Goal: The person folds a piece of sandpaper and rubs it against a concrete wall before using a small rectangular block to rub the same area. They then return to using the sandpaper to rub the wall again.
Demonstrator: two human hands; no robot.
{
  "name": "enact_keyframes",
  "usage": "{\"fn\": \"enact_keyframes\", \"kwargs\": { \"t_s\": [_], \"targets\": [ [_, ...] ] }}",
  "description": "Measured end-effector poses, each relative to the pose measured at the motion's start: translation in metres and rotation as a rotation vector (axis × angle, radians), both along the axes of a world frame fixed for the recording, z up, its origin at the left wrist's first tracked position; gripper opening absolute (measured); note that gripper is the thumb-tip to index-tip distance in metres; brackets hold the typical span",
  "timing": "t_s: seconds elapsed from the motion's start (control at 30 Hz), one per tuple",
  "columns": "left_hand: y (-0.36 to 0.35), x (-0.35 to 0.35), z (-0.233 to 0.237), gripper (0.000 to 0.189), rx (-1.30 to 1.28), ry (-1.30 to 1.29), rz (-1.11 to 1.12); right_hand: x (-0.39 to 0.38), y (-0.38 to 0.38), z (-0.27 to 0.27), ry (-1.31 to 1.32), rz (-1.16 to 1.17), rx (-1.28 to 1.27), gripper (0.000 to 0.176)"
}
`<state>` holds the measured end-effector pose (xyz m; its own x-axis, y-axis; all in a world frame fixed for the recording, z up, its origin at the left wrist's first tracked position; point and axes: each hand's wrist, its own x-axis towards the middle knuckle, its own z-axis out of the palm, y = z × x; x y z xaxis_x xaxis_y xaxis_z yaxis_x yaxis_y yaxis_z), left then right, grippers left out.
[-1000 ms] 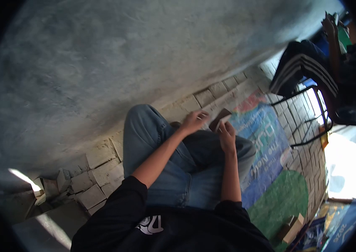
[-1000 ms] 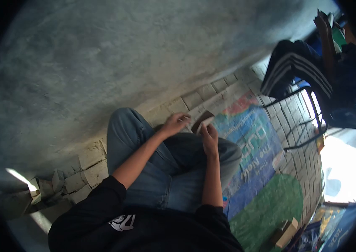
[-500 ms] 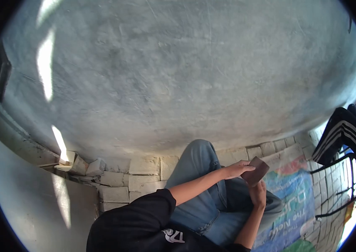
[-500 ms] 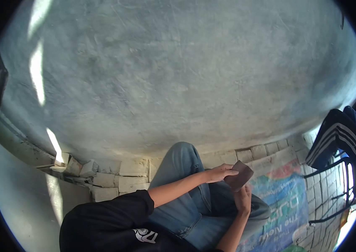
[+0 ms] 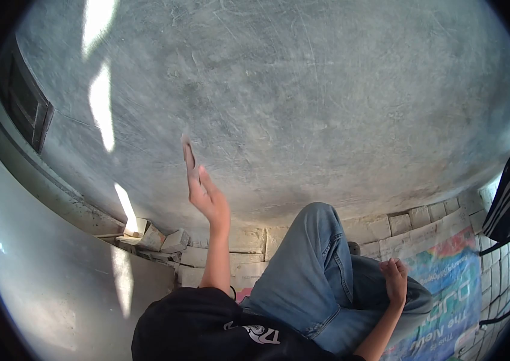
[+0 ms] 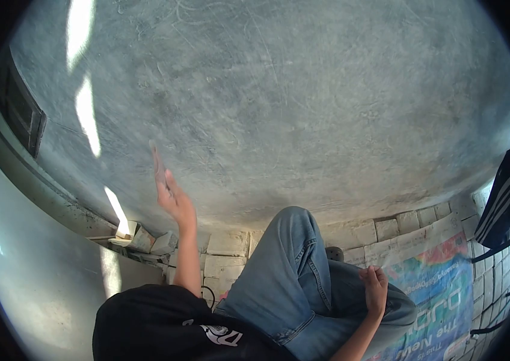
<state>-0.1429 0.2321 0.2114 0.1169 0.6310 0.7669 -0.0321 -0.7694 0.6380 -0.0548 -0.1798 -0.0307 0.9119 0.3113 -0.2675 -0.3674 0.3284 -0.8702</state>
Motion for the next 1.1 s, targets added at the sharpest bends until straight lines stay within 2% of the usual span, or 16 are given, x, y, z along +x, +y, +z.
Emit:
{"fn": "enact_keyframes", "kwargs": {
  "t_s": [0.07, 0.1, 0.13, 0.2, 0.3, 0.37, 0.4, 0.47, 0.53, 0.6, 0.7, 0.77, 0.8, 0.87, 1.0, 1.1],
  "targets": [
    [0.007, 0.022, 0.010, 0.037, 0.367, 0.002, -0.006, -0.002, 0.000, 0.001, 0.023, -0.020, -0.010, 0.018],
    [0.008, 0.034, 0.005, 0.040, 0.412, 0.082, 0.049, -0.003, -0.001, 0.002, 0.028, -0.022, -0.012, 0.018],
    [0.009, 0.047, -0.008, 0.044, 0.458, 0.161, 0.103, -0.004, -0.002, 0.003, 0.028, -0.022, -0.028, 0.019],
    [0.022, 0.076, -0.069, 0.056, 0.544, 0.258, 0.216, -0.007, -0.002, 0.005, 0.033, -0.021, -0.048, 0.019],
    [-0.002, 0.054, -0.112, 0.063, 0.484, 0.368, 0.123, -0.005, -0.002, 0.009, 0.031, -0.031, -0.011, 0.019],
    [0.000, 0.034, -0.155, 0.066, 0.407, 0.581, 0.058, -0.007, -0.002, 0.010, 0.027, -0.021, -0.019, 0.020],
    [-0.004, 0.026, -0.157, 0.066, 0.407, 0.583, 0.060, -0.006, -0.002, 0.008, 0.029, -0.018, -0.018, 0.020],
    [-0.005, 0.009, -0.156, 0.058, 0.084, 0.584, -0.039, -0.007, -0.003, 0.004, 0.024, 0.006, -0.033, 0.020],
    [0.016, 0.017, -0.118, 0.044, 0.221, 0.246, 0.102, -0.008, -0.003, 0.005, 0.030, 0.007, -0.040, 0.020],
    [0.040, 0.025, -0.053, 0.040, 0.090, -0.095, 0.131, -0.009, -0.004, 0.005, 0.032, 0.018, -0.044, 0.019],
    [0.056, 0.037, 0.025, 0.046, 0.210, -0.206, 0.180, -0.006, -0.004, 0.005, 0.053, 0.014, 0.033, 0.018],
    [0.063, 0.063, 0.030, 0.046, 0.285, -0.112, 0.199, -0.004, -0.006, 0.009, 0.139, -0.090, 0.123, 0.019],
    [0.060, 0.075, 0.024, 0.046, 0.351, -0.022, 0.205, -0.001, -0.010, 0.002, 0.146, -0.096, 0.138, 0.022],
    [0.058, 0.093, -0.023, 0.050, 0.339, 0.019, 0.208, -0.002, -0.014, -0.004, 0.179, -0.120, 0.190, 0.023],
    [0.018, 0.081, -0.129, 0.072, 0.112, 0.218, -0.073, 0.002, -0.021, -0.011, 0.240, -0.187, 0.355, 0.029],
    [0.000, 0.068, -0.172, 0.079, 0.082, 0.396, -0.217, 0.001, -0.021, -0.012, 0.256, -0.231, 0.412, 0.031]
  ]
}}
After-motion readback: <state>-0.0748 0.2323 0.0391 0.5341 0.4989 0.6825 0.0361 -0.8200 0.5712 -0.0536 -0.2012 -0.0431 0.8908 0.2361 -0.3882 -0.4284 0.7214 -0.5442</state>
